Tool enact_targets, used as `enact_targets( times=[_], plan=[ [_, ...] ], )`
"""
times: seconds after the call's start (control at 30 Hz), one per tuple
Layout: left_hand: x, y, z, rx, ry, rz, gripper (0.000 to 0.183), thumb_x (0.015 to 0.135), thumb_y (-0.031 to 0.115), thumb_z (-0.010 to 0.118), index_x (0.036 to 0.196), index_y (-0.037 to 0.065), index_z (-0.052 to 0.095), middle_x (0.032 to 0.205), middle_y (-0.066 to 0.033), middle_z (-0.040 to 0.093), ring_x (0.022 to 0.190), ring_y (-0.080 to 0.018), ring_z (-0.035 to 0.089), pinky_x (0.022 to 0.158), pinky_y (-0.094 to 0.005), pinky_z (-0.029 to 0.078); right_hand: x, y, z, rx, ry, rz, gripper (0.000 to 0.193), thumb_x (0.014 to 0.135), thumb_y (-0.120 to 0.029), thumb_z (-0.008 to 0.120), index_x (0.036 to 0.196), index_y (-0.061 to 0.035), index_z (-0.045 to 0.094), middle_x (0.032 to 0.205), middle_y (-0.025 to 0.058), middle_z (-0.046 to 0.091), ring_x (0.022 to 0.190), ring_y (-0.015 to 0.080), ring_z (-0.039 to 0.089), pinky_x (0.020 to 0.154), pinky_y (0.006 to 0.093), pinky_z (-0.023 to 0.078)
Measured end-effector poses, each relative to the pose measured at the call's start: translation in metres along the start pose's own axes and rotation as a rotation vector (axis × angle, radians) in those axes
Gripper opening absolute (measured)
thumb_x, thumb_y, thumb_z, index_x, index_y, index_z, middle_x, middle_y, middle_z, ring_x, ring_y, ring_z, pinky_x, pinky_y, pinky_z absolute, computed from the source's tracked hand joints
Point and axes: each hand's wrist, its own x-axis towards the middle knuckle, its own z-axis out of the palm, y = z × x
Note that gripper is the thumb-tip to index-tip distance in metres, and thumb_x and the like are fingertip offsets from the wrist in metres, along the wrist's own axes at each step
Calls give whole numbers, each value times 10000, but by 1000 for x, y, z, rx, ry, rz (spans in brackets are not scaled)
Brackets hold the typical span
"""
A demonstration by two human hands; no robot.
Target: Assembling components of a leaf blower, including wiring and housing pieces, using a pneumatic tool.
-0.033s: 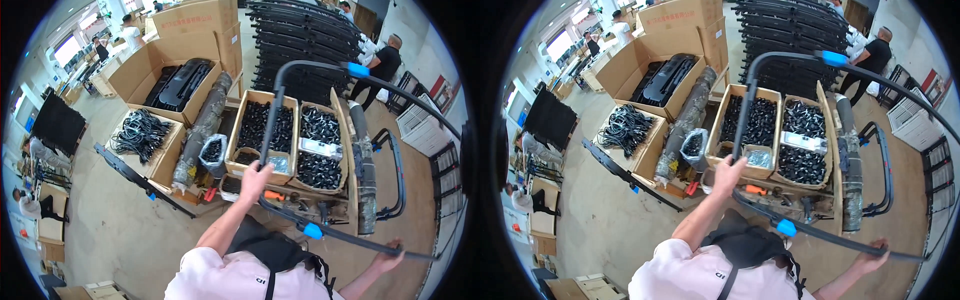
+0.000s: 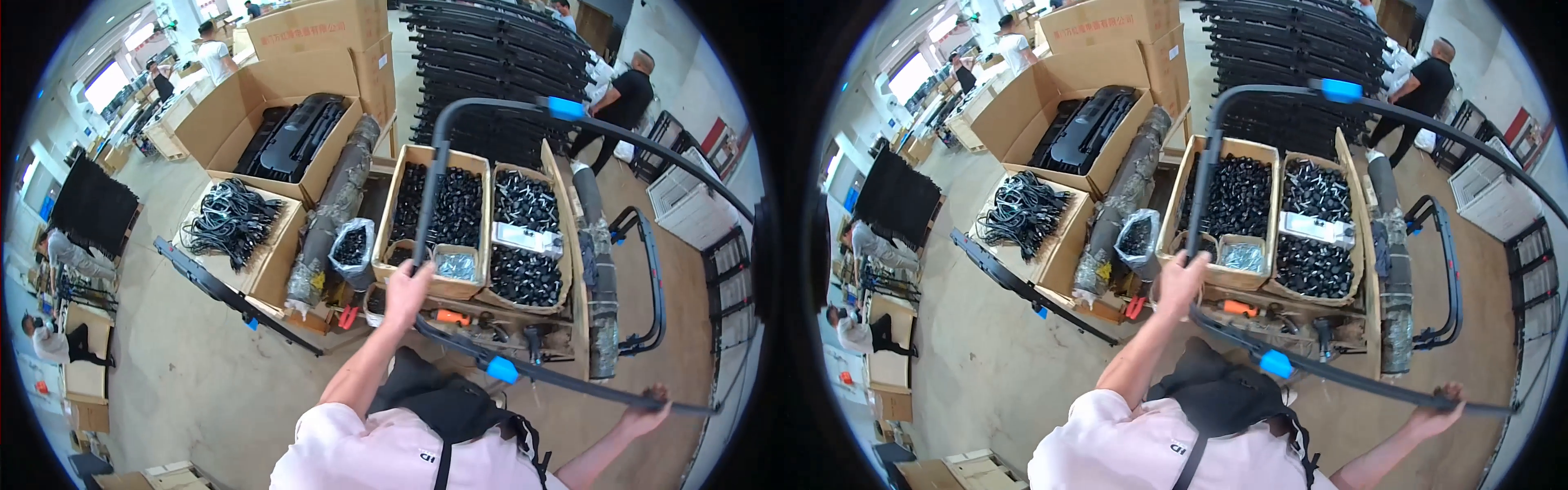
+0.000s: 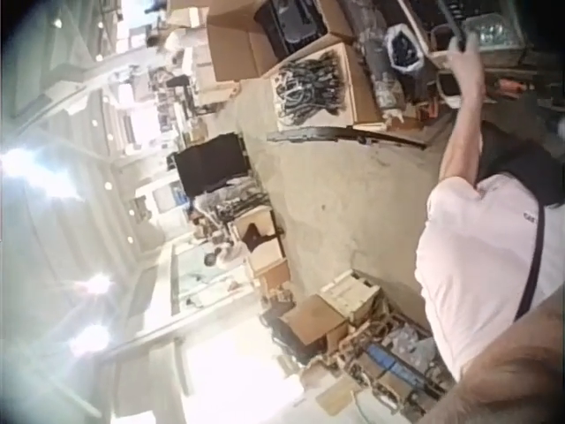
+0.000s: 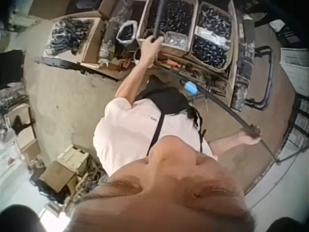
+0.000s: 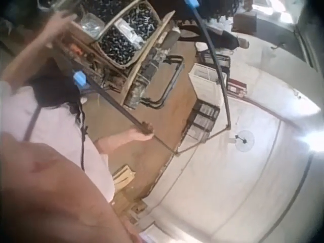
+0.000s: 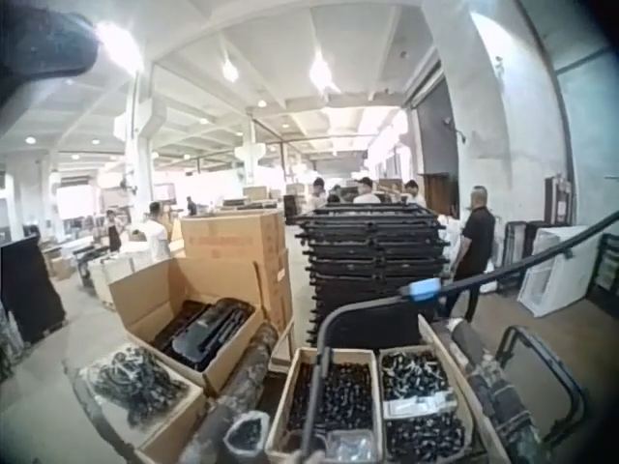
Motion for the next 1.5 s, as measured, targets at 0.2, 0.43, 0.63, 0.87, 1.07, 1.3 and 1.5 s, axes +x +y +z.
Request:
enact_targets(
  times=[0.2, 0.43, 0.63, 0.87, 1.07, 1.3, 1.5],
  plan=[
    [86, -67, -157, 89, 169, -3, 305, 996, 318, 715, 905, 27, 703, 629, 27, 557, 551, -74, 495, 488, -313, 380, -4, 97, 27, -134, -12, 262, 170, 1037, -225, 648, 931, -99, 606, 878, 41, 642, 822, 185, 605, 803, 357, 506],
    [129, -87, -293, 352, 186, -174, 369, 978, 356, 709, 931, -8, 739, 699, -48, 651, 647, -166, 599, 637, -394, 481, -73, 183, 98, -253, -150, 471, 101, 1021, -195, 658, 1025, -95, 644, 953, 50, 674, 873, 188, 646, 850, 359, 516],
    [139, -91, -316, 450, 175, -251, 353, 982, 346, 695, 942, -2, 741, 734, -76, 681, 697, -206, 642, 692, -406, 502, -92, 234, 96, -281, -97, 612, 94, 990, -175, 679, 1008, -88, 649, 908, 36, 687, 846, 197, 659, 825, 378, 536],
    [143, -92, -308, 685, 227, -123, 344, 964, 350, 685, 1019, 18, 755, 847, -196, 749, 858, -402, 719, 817, -486, 537, -99, 277, 49, -266, -8, 728, 97, 986, -177, 667, 953, -94, 628, 881, 40, 669, 847, 220, 666, 814, 396, 530],
    [130, -90, -285, 1090, 373, 276, 402, 953, 340, 700, 1158, -4, 738, 1177, -235, 687, 1094, -437, 644, 938, -521, 510, -109, 287, 27, -218, -4, 828, 131, 950, -179, 660, 969, -57, 617, 913, 96, 670, 930, 269, 672, 916, 437, 530],
    [122, -108, -288, 1183, 414, 210, 444, 988, 316, 657, 1252, -41, 675, 1208, -250, 659, 1112, -465, 626, 958, -525, 500, -116, 273, 16, -202, -139, 881, 208, 957, -153, 575, 1126, -47, 634, 1095, 151, 733, 991, 282, 705, 878, 430, 543],
    [126, -98, -272, 1198, 396, 182, 543, 993, 294, 662, 1454, 36, 538, 1353, -231, 659, 1215, -432, 636, 1000, -498, 499, -85, 258, -3, -787, -383, 863, 298, 841, -112, 605, 1089, 0, 728, 936, 128, 755, 912, 266, 739, 784, 396, 567]
  ],
)
